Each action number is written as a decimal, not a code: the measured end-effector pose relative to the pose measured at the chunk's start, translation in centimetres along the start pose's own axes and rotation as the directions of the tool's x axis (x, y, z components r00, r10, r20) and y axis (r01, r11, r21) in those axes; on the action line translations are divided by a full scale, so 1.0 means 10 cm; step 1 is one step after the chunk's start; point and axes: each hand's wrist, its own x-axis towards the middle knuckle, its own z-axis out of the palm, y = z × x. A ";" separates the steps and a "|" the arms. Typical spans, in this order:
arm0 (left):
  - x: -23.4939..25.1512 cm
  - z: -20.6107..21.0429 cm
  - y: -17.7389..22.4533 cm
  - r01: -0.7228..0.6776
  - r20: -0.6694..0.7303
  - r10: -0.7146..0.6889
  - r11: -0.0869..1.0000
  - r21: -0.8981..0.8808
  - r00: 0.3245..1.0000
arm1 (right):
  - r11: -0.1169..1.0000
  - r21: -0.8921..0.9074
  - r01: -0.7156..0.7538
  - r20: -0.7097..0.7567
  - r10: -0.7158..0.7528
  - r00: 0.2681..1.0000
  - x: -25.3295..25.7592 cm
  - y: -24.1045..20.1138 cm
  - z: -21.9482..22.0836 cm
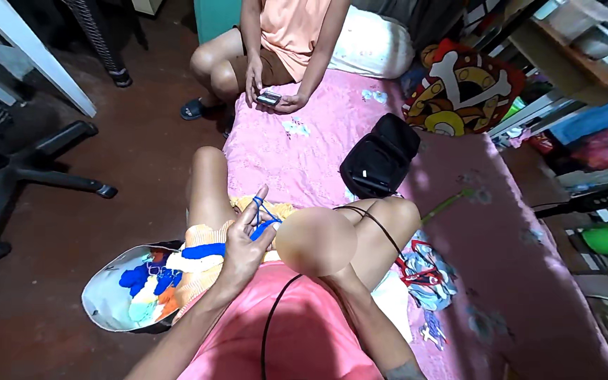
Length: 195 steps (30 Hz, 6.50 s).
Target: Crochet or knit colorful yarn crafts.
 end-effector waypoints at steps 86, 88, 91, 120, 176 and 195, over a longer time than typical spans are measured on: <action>0.00 -0.01 -0.06 0.067 -0.021 -0.070 0.994 -0.091 0.997 | 0.873 0.480 -0.089 0.040 0.079 0.996 0.02 0.18 0.18; 0.00 0.00 -0.10 0.075 -0.012 -0.077 0.993 -0.088 0.997 | 0.873 0.479 -0.091 0.044 0.079 0.996 0.03 0.18 0.16; -0.04 0.03 -0.21 -0.057 0.007 0.057 0.991 0.118 0.998 | 0.987 0.135 -0.088 -0.006 0.090 0.996 0.04 0.06 0.15; 0.29 -0.49 0.03 0.294 0.346 -0.224 0.941 -0.165 0.911 | 0.938 -0.184 0.292 -0.012 -0.299 0.954 -0.07 0.27 0.12; 0.10 -0.32 0.04 0.366 0.221 -0.320 0.905 -0.218 0.921 | 0.947 -0.181 0.267 0.105 -0.252 0.962 0.07 0.18 -0.01; -0.06 -0.09 -0.03 -0.123 0.018 0.122 0.971 0.207 0.992 | 0.249 -0.887 0.390 0.240 -0.473 0.848 -0.06 -0.05 0.08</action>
